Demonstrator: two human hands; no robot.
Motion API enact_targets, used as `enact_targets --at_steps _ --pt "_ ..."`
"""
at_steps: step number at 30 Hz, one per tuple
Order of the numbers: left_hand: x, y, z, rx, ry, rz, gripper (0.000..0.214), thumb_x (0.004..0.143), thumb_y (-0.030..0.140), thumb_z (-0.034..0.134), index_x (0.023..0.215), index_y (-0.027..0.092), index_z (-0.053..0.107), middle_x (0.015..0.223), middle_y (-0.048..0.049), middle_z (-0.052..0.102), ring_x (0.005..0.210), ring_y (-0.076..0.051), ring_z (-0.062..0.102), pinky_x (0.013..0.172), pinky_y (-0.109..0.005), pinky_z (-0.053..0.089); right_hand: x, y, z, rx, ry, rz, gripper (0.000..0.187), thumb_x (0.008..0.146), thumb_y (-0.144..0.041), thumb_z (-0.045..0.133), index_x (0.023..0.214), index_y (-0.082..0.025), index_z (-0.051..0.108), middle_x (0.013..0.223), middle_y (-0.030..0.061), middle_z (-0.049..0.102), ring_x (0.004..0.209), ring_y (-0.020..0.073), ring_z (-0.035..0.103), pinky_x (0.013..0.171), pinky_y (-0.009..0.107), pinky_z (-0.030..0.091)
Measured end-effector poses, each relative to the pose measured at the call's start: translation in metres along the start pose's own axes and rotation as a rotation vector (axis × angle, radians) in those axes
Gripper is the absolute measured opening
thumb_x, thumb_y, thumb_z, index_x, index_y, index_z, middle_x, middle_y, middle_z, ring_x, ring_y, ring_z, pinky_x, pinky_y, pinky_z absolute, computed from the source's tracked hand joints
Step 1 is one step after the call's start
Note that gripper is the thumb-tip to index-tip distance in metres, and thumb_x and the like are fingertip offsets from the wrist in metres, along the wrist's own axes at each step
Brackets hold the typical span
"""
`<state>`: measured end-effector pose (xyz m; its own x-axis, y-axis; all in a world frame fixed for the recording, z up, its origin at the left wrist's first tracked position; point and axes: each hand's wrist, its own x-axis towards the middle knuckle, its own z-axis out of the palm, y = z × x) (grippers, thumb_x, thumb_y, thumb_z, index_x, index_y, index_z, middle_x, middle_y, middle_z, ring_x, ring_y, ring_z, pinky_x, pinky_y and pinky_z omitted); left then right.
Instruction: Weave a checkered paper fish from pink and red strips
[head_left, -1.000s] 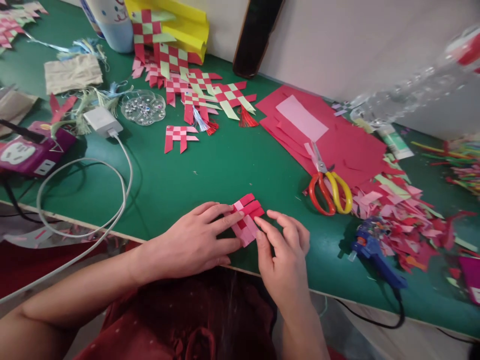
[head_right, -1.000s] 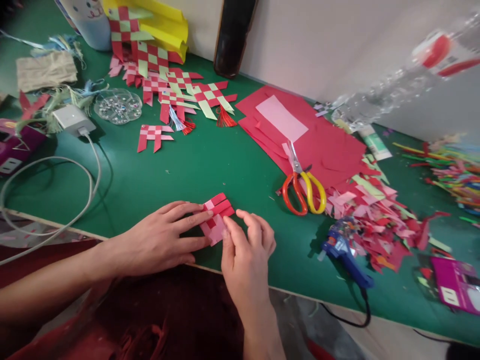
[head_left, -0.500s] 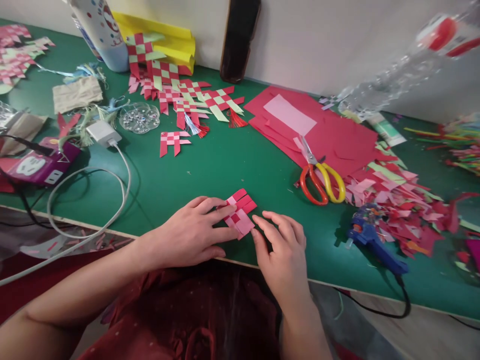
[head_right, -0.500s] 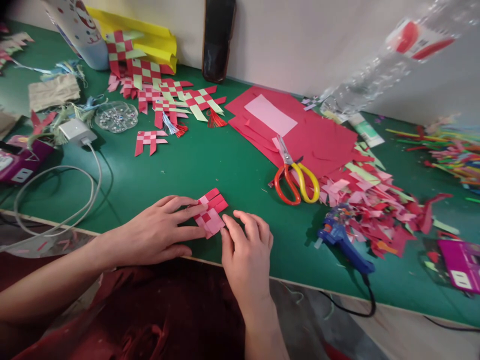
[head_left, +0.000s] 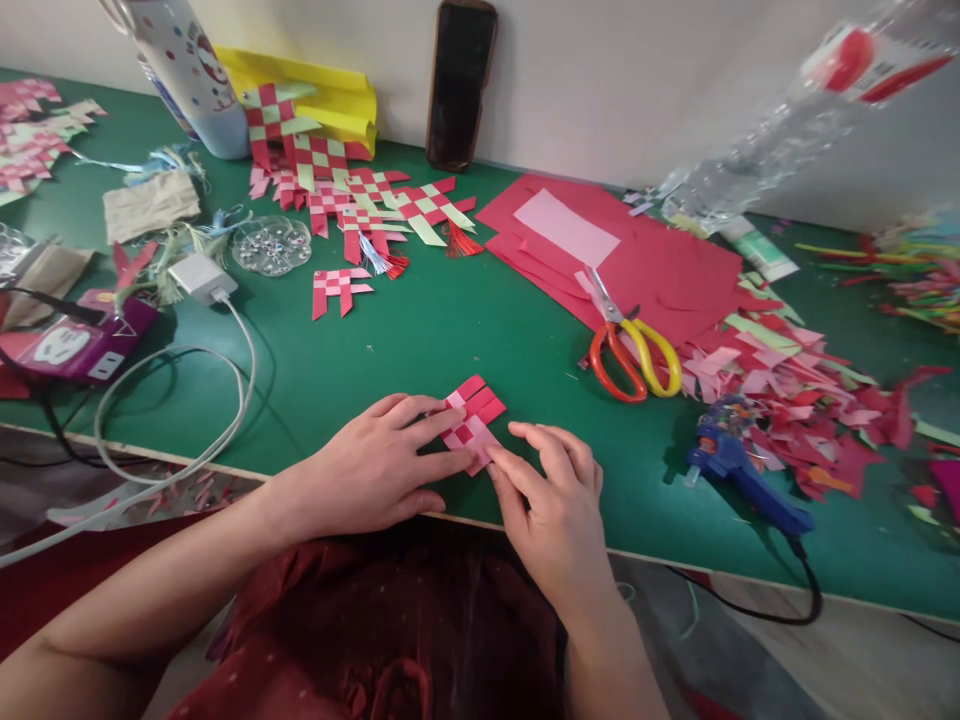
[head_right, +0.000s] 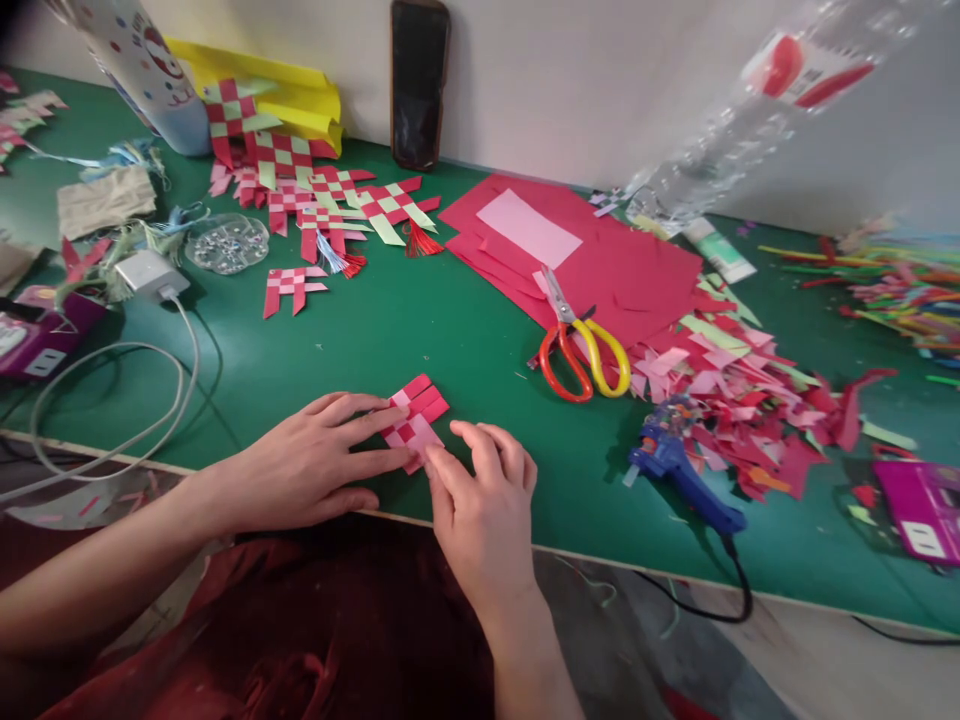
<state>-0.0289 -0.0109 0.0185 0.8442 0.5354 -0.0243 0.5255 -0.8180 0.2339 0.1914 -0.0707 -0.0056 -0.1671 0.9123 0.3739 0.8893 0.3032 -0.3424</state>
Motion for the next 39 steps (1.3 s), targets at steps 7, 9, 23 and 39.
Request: enact_targets --at_steps 7,9,23,39 --pt "0.000 -0.003 0.000 -0.006 0.005 0.012 0.052 0.091 0.047 0.058 0.140 0.035 0.046 0.152 -0.0047 0.039 0.136 -0.030 0.036 0.108 -0.048 0.034 0.004 -0.001 0.000 -0.016 -0.038 0.003 0.024 0.093 -0.020 0.056 0.111 -0.026 0.071 0.120 0.0082 0.063 0.114 0.0266 0.049 0.094 0.046 0.039" --pt "0.000 -0.004 0.000 -0.011 0.001 0.013 0.048 0.091 0.048 0.058 0.137 0.034 0.050 0.153 -0.0051 0.038 0.136 -0.030 0.036 0.109 -0.048 0.034 0.006 -0.002 0.000 -0.048 -0.090 -0.013 0.029 0.093 -0.018 0.054 0.115 -0.029 0.069 0.126 0.0076 0.061 0.116 0.0281 0.047 0.094 0.048 0.038" --pt "0.000 -0.008 -0.001 -0.081 -0.002 0.020 0.063 0.088 0.046 0.063 0.144 0.030 0.040 0.154 -0.0051 0.038 0.139 -0.029 0.033 0.110 -0.046 0.032 0.005 0.009 0.002 -0.068 -0.069 -0.031 0.025 0.094 -0.022 0.054 0.109 -0.030 0.072 0.122 0.0061 0.063 0.113 0.0268 0.050 0.093 0.047 0.036" --pt "0.000 -0.022 -0.008 -0.028 -0.060 0.167 0.052 0.094 0.050 0.052 0.142 0.033 0.045 0.156 -0.0052 0.034 0.138 -0.030 0.034 0.106 -0.047 0.035 0.004 0.010 0.005 -0.040 -0.025 -0.009 0.026 0.093 -0.022 0.055 0.110 -0.033 0.071 0.120 0.0041 0.065 0.113 0.0252 0.051 0.092 0.045 0.035"
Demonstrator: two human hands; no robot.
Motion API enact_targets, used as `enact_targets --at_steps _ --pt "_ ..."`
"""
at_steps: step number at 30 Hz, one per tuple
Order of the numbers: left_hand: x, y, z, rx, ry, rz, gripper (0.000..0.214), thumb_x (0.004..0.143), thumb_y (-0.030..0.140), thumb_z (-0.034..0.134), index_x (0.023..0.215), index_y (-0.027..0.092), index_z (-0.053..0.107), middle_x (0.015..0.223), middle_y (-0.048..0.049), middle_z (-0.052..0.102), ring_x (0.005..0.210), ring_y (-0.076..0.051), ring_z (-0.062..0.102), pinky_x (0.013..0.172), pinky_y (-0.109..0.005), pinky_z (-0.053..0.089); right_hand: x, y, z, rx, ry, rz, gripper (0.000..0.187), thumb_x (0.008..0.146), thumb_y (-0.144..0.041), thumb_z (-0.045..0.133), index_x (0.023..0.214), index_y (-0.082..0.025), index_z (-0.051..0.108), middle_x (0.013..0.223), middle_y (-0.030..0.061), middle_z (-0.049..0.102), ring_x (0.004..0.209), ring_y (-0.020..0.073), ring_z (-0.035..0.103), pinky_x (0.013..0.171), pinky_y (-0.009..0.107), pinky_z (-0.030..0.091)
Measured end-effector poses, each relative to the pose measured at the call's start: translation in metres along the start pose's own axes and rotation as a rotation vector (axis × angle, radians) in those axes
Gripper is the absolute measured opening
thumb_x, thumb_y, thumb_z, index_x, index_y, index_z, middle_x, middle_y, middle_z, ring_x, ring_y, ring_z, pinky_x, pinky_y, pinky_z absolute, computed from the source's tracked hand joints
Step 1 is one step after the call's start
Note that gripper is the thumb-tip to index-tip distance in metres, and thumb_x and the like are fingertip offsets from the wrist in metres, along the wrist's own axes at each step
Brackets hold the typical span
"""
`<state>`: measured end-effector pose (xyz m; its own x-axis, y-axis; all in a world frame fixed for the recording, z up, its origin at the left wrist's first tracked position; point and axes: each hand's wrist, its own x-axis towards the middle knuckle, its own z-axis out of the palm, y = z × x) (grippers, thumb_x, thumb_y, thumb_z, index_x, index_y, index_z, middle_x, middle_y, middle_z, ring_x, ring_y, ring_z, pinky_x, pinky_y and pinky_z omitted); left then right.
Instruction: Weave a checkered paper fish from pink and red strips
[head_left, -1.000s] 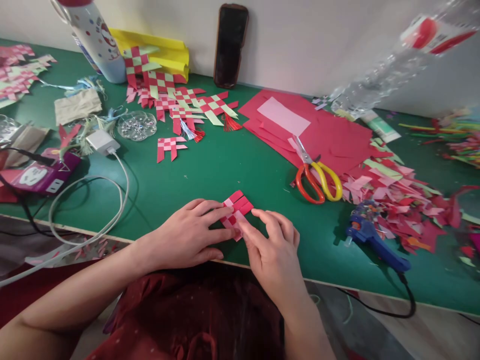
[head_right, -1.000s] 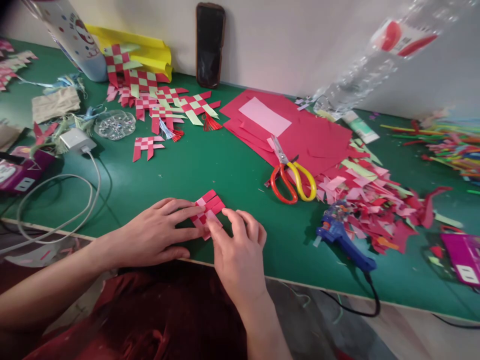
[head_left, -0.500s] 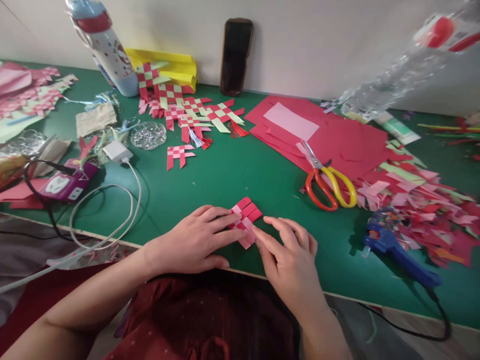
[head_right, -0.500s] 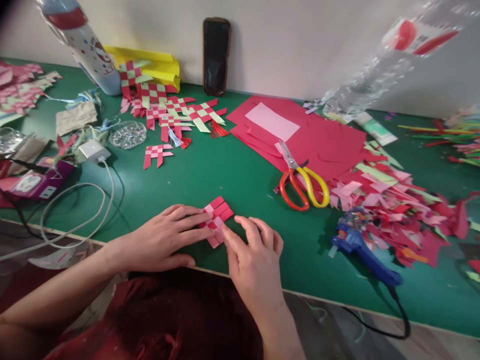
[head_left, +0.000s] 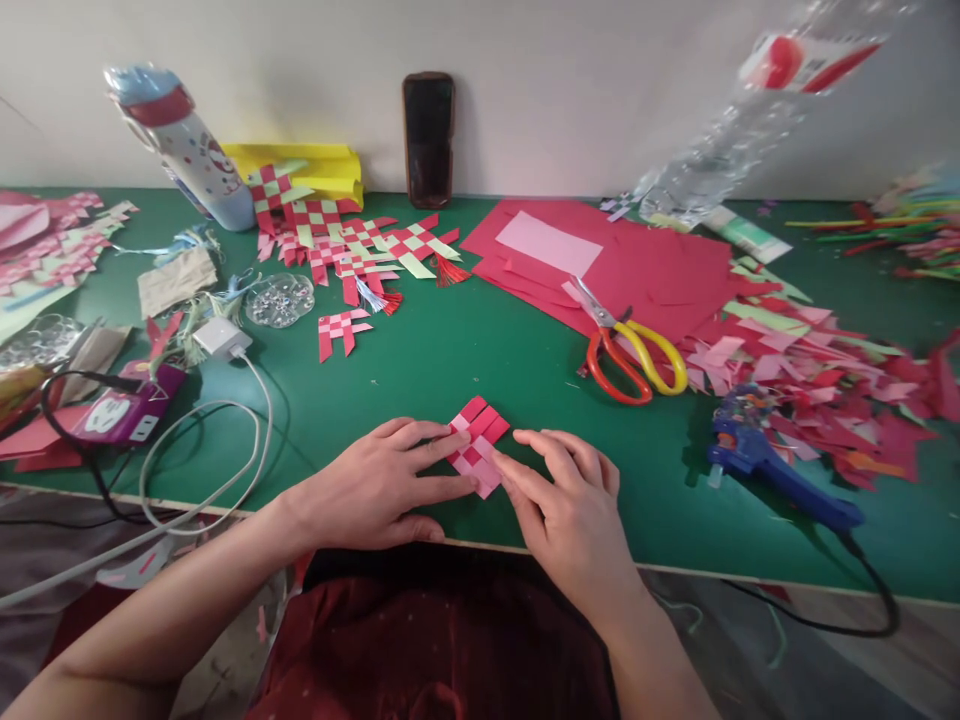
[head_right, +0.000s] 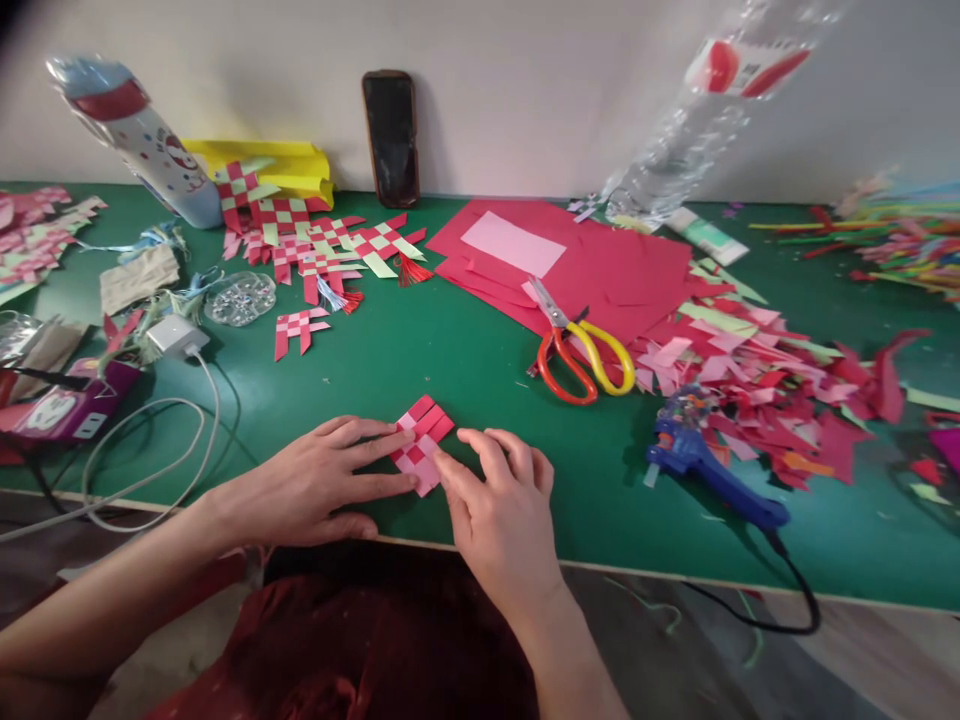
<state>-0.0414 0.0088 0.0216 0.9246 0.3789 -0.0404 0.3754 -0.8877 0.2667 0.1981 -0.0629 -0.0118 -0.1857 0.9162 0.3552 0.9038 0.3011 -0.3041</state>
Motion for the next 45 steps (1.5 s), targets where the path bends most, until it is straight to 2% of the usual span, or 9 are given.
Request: enact_targets --at_steps 12,18,22,25,28,31,34,39,45 --pt "0.007 0.004 -0.010 -0.007 -0.020 -0.008 0.051 0.087 0.044 0.062 0.135 0.034 0.050 0.151 -0.0012 0.042 0.134 -0.030 0.037 0.104 -0.048 0.037 -0.001 -0.002 -0.002 0.043 0.012 0.019 0.025 0.092 -0.022 0.056 0.111 -0.032 0.071 0.120 0.0048 0.065 0.114 0.0250 0.051 0.094 0.047 0.039" --pt "0.008 0.007 -0.007 -0.002 0.023 -0.020 0.043 0.085 0.039 0.064 0.127 0.035 0.057 0.141 -0.0027 0.053 0.134 -0.029 0.042 0.107 -0.048 0.039 -0.016 0.005 -0.027 0.212 0.110 -0.003 0.030 0.090 -0.010 0.054 0.116 -0.021 0.065 0.118 0.0098 0.061 0.114 0.0227 0.052 0.095 0.044 0.050" --pt "0.003 0.002 0.002 0.029 0.073 0.031 0.048 0.086 0.040 0.062 0.133 0.036 0.055 0.148 -0.0027 0.047 0.132 -0.030 0.047 0.106 -0.047 0.043 -0.034 0.031 -0.059 0.116 0.248 0.077 0.034 0.088 -0.007 0.055 0.116 -0.024 0.064 0.109 0.0079 0.065 0.106 0.0215 0.058 0.089 0.041 0.054" --pt "0.000 -0.002 0.008 0.077 0.102 0.064 0.055 0.086 0.044 0.061 0.140 0.038 0.048 0.152 -0.0013 0.042 0.131 -0.031 0.050 0.104 -0.044 0.048 -0.051 0.070 -0.080 -0.114 0.350 0.218 0.030 0.090 -0.013 0.055 0.116 -0.023 0.064 0.105 0.0091 0.067 0.101 0.0232 0.061 0.089 0.044 0.053" --pt "-0.001 -0.004 0.010 0.106 0.140 0.076 0.058 0.086 0.045 0.061 0.142 0.039 0.046 0.151 0.0012 0.044 0.129 -0.028 0.052 0.102 -0.037 0.050 -0.070 0.117 -0.095 -0.299 0.304 0.410 0.031 0.091 -0.024 0.052 0.121 -0.019 0.061 0.111 0.0126 0.066 0.103 0.0265 0.060 0.089 0.047 0.052" --pt "0.000 -0.005 0.013 0.134 0.157 0.083 0.058 0.086 0.046 0.061 0.142 0.040 0.046 0.151 0.0033 0.043 0.129 -0.027 0.053 0.101 -0.034 0.051 -0.087 0.149 -0.105 -0.339 0.312 0.465 0.031 0.093 -0.025 0.047 0.120 -0.016 0.060 0.107 0.0148 0.066 0.100 0.0275 0.061 0.087 0.048 0.052" --pt "0.000 -0.007 0.017 0.153 0.174 0.090 0.058 0.085 0.048 0.062 0.141 0.042 0.047 0.151 0.0041 0.043 0.128 -0.027 0.054 0.100 -0.033 0.052 -0.093 0.159 -0.108 -0.342 0.289 0.459 0.031 0.093 -0.027 0.050 0.119 -0.016 0.060 0.109 0.0143 0.066 0.102 0.0267 0.060 0.089 0.047 0.051" --pt "-0.001 -0.008 0.020 0.096 0.183 0.079 0.055 0.085 0.049 0.062 0.139 0.043 0.048 0.149 0.0050 0.045 0.129 -0.026 0.054 0.102 -0.032 0.050 -0.086 0.154 -0.099 -0.315 0.155 0.400 0.037 0.089 -0.032 0.059 0.124 -0.020 0.059 0.118 0.0111 0.063 0.111 0.0265 0.054 0.096 0.046 0.048" --pt "-0.001 -0.007 0.019 0.177 0.179 0.114 0.060 0.083 0.055 0.063 0.140 0.039 0.049 0.152 0.0003 0.041 0.127 -0.029 0.055 0.093 -0.035 0.057 -0.095 0.160 -0.099 -0.319 0.136 0.444 0.040 0.090 -0.032 0.058 0.127 -0.017 0.058 0.117 0.0145 0.062 0.106 0.0290 0.054 0.091 0.049 0.050"
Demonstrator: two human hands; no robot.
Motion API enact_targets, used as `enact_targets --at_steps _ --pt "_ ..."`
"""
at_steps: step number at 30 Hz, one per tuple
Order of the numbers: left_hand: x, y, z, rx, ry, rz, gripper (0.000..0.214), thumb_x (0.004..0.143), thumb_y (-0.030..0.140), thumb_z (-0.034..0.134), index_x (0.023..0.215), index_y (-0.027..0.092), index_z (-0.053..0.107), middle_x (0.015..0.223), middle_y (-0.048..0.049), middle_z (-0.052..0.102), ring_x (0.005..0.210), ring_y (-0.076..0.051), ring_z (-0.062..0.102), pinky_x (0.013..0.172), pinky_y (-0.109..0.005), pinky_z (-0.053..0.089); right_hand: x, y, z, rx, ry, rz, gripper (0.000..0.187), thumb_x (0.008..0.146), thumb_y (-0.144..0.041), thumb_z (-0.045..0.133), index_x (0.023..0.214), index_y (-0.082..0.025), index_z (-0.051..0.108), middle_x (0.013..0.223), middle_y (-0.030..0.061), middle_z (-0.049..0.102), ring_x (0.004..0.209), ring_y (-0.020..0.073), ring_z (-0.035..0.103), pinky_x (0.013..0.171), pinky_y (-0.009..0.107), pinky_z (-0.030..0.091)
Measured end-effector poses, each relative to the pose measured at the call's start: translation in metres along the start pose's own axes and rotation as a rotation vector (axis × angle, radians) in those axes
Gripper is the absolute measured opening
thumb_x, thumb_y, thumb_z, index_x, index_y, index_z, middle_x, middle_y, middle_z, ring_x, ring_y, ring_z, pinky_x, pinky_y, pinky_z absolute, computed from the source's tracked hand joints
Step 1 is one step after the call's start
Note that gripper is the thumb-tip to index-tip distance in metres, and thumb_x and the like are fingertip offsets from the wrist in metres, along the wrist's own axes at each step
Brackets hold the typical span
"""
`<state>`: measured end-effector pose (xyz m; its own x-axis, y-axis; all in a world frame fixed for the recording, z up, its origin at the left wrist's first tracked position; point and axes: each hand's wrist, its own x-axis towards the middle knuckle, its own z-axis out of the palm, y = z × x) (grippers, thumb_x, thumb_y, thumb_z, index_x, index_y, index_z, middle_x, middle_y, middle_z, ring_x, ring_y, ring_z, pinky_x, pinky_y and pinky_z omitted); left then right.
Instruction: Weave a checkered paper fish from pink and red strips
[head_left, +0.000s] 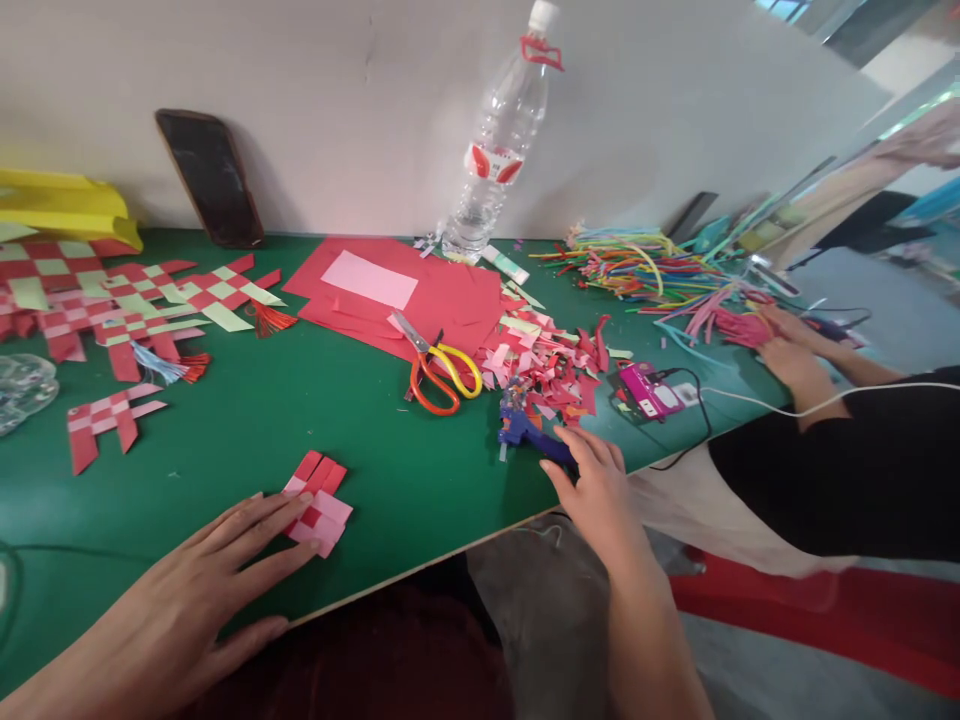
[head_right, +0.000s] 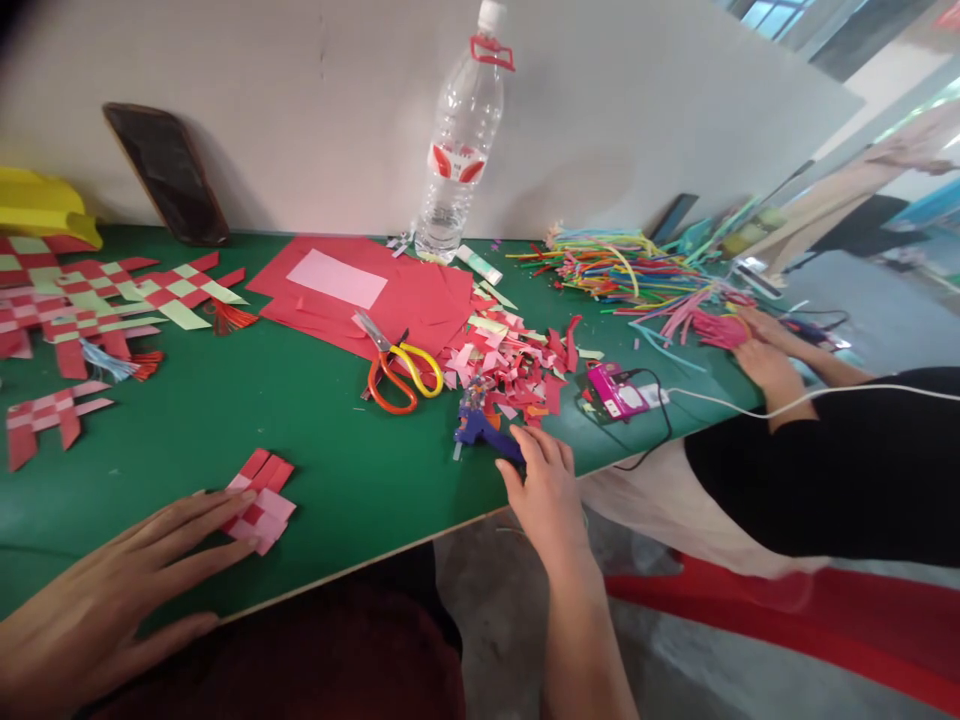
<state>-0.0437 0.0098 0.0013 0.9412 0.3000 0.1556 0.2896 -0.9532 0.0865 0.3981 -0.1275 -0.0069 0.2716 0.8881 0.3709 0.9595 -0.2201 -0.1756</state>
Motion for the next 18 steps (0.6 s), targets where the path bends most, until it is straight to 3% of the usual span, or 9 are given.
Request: enact_targets --at_steps 5,10,14,16,18 --pt "-0.004 0.001 0.004 -0.006 0.003 -0.040 0.059 0.084 0.056 0.061 0.139 0.042 0.048 0.154 0.0048 0.037 0.131 -0.026 0.051 0.104 -0.033 0.048 -0.003 0.006 0.002 0.062 -0.041 0.023 0.034 0.093 -0.033 0.051 0.122 -0.018 0.060 0.114 0.0134 0.064 0.103 0.0287 0.056 0.092 0.049 0.049" --pt "-0.007 0.002 0.008 0.054 -0.003 -0.016 0.061 0.085 0.058 0.060 0.141 0.040 0.046 0.157 0.0017 0.033 0.132 -0.027 0.050 0.102 -0.036 0.049 0.003 0.006 0.004 0.186 -0.069 0.061 0.030 0.092 -0.037 0.051 0.113 -0.021 0.064 0.110 0.0128 0.066 0.102 0.0303 0.057 0.094 0.051 0.047" --pt "-0.007 0.001 0.007 0.001 0.003 -0.053 0.058 0.085 0.053 0.061 0.140 0.041 0.047 0.155 0.0050 0.036 0.133 -0.027 0.049 0.106 -0.033 0.045 0.003 0.002 -0.001 0.328 -0.057 0.161 0.029 0.088 -0.040 0.055 0.108 -0.021 0.064 0.109 0.0136 0.065 0.103 0.0302 0.058 0.096 0.051 0.046" --pt "-0.006 0.001 0.006 -0.017 0.011 -0.050 0.058 0.085 0.052 0.061 0.140 0.042 0.047 0.155 0.0063 0.036 0.132 -0.025 0.050 0.108 -0.031 0.043 0.001 -0.001 -0.005 0.421 -0.049 0.248 0.030 0.088 -0.041 0.055 0.110 -0.021 0.061 0.106 0.0126 0.065 0.091 0.0259 0.061 0.087 0.046 0.050" --pt "-0.005 0.001 0.006 -0.014 0.019 -0.042 0.058 0.085 0.053 0.061 0.140 0.042 0.047 0.155 0.0064 0.036 0.131 -0.025 0.051 0.107 -0.029 0.043 -0.001 -0.005 -0.009 0.540 -0.054 0.345 0.031 0.091 -0.044 0.053 0.112 -0.021 0.058 0.094 0.0085 0.067 0.068 0.0181 0.059 0.068 0.037 0.052"
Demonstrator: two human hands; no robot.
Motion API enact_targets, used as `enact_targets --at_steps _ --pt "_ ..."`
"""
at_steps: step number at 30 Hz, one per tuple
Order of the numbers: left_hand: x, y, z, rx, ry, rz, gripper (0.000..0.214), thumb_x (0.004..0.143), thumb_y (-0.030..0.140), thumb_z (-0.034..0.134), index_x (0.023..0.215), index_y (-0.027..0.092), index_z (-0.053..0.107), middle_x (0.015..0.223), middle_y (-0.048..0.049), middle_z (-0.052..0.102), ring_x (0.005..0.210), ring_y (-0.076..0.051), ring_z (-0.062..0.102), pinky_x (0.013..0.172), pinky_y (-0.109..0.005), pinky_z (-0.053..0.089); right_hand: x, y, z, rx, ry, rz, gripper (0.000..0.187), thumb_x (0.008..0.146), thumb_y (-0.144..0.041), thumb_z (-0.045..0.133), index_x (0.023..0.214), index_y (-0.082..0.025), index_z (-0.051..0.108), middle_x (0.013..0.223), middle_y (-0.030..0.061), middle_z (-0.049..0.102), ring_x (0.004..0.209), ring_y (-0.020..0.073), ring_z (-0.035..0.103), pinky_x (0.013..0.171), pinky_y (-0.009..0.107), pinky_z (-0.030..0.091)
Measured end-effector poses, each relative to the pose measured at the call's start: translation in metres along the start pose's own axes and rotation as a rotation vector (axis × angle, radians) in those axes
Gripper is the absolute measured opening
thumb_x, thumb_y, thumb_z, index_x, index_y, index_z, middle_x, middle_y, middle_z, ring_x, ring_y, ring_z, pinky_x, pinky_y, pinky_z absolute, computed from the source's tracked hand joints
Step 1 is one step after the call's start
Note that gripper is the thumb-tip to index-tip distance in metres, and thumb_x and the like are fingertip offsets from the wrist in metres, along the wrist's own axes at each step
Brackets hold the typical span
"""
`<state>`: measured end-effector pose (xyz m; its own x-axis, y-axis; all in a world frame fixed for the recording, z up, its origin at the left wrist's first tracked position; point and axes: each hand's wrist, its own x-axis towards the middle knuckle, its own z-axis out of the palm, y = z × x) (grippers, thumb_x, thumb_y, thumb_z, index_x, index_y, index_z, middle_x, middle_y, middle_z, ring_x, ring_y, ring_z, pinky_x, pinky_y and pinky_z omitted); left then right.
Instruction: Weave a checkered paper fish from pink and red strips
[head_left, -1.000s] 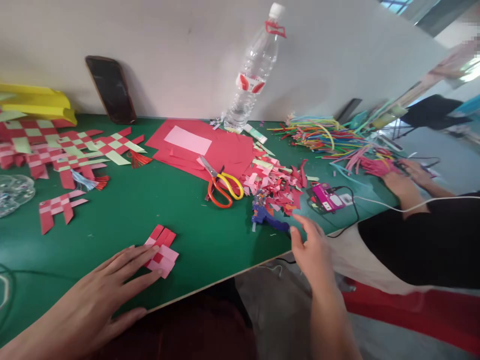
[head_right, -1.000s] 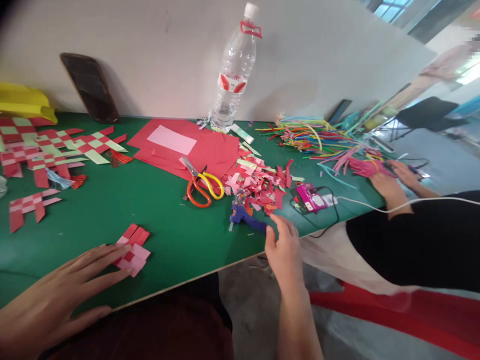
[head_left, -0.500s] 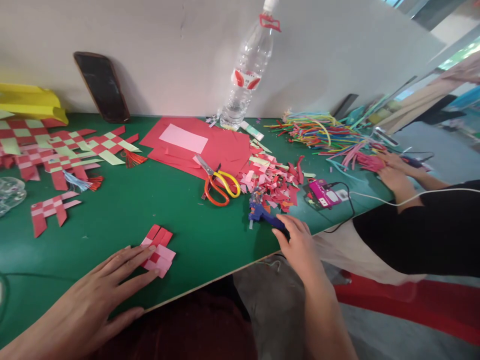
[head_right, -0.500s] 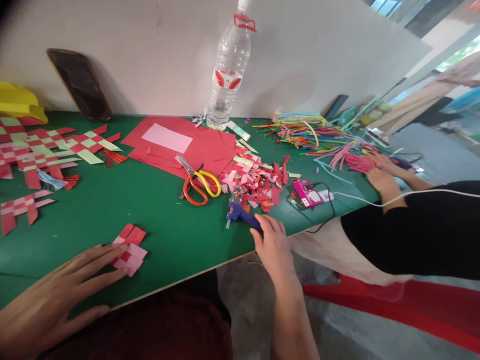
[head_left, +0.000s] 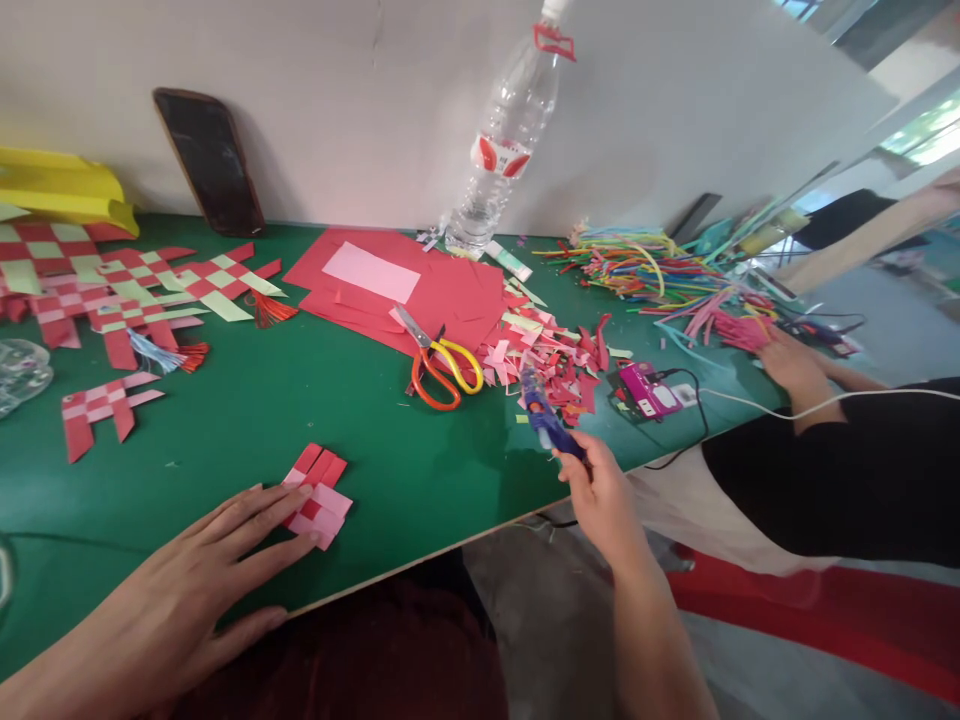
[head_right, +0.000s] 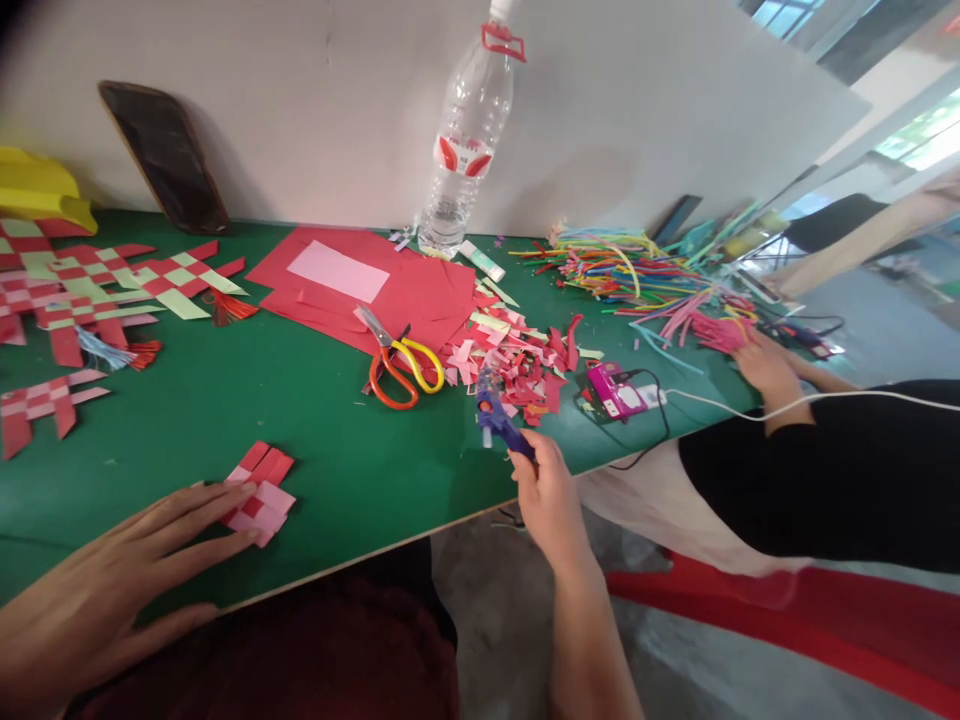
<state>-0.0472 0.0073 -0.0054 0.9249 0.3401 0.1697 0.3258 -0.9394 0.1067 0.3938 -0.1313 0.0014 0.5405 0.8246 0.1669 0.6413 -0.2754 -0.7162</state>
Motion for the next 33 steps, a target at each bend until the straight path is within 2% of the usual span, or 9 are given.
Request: enact_targets --at_steps 2,4,8,12,15,21,28,33 --pt "0.000 0.000 0.001 0.014 -0.004 0.005 0.059 0.085 0.053 0.061 0.141 0.042 0.046 0.155 0.0064 0.036 0.130 -0.025 0.052 0.106 -0.029 0.045 -0.003 -0.003 -0.001 0.145 -0.011 0.084 0.032 0.093 -0.047 0.049 0.111 -0.021 0.057 0.080 0.0036 0.066 0.053 0.0122 0.051 0.051 0.028 0.046" --pt "-0.001 -0.001 0.004 0.025 -0.010 0.004 0.060 0.084 0.053 0.061 0.141 0.042 0.046 0.155 0.0064 0.035 0.131 -0.025 0.051 0.105 -0.030 0.045 -0.005 -0.005 0.000 0.296 0.013 0.144 0.035 0.093 -0.051 0.047 0.111 -0.023 0.057 0.082 0.0031 0.066 0.052 0.0102 0.050 0.045 0.024 0.038" --pt "-0.002 -0.003 0.008 0.024 0.008 0.006 0.059 0.084 0.054 0.062 0.140 0.043 0.047 0.155 0.0069 0.035 0.131 -0.025 0.051 0.107 -0.030 0.044 -0.007 -0.009 0.001 0.545 0.111 0.244 0.037 0.086 -0.055 0.058 0.111 -0.028 0.058 0.100 0.0047 0.067 0.064 0.0106 0.057 0.045 0.021 0.037" --pt "-0.003 -0.004 0.010 -0.018 0.046 0.011 0.056 0.084 0.054 0.062 0.138 0.043 0.050 0.153 0.0076 0.038 0.130 -0.024 0.052 0.108 -0.028 0.042 -0.010 -0.014 0.002 0.710 0.145 0.309 0.036 0.076 -0.053 0.072 0.100 -0.026 0.066 0.093 0.0032 0.067 0.060 0.0087 0.054 0.043 0.020 0.035" --pt "-0.007 -0.003 0.014 -0.017 0.017 -0.019 0.057 0.084 0.053 0.062 0.139 0.043 0.049 0.155 0.0071 0.037 0.132 -0.025 0.050 0.110 -0.031 0.041 -0.012 -0.018 0.004 0.790 0.171 0.324 0.033 0.073 -0.051 0.076 0.093 -0.026 0.067 0.088 0.0019 0.066 0.059 0.0081 0.054 0.043 0.019 0.034" --pt "-0.015 -0.003 0.022 0.024 -0.008 -0.012 0.062 0.085 0.057 0.061 0.142 0.042 0.044 0.157 0.0042 0.033 0.135 -0.027 0.046 0.109 -0.038 0.043 -0.014 -0.021 0.005 0.859 0.211 0.321 0.033 0.070 -0.049 0.078 0.093 -0.028 0.067 0.082 -0.0003 0.065 0.059 0.0088 0.055 0.044 0.019 0.034" --pt "-0.011 -0.001 0.020 -0.066 0.005 -0.035 0.057 0.086 0.054 0.062 0.139 0.041 0.049 0.155 0.0049 0.035 0.136 -0.026 0.045 0.114 -0.037 0.038 -0.016 -0.022 0.009 0.813 0.190 0.283 0.026 0.079 -0.048 0.070 0.088 -0.025 0.063 0.082 -0.0001 0.061 0.058 0.0081 0.052 0.045 0.020 0.035" --pt "-0.007 -0.003 0.015 -0.058 0.025 -0.031 0.058 0.084 0.055 0.063 0.139 0.044 0.047 0.153 0.0066 0.039 0.132 -0.024 0.050 0.110 -0.033 0.043 -0.019 -0.016 0.008 0.705 0.144 0.211 0.030 0.082 -0.051 0.066 0.100 -0.027 0.062 0.088 0.0018 0.061 0.064 0.0115 0.056 0.050 0.024 0.042"
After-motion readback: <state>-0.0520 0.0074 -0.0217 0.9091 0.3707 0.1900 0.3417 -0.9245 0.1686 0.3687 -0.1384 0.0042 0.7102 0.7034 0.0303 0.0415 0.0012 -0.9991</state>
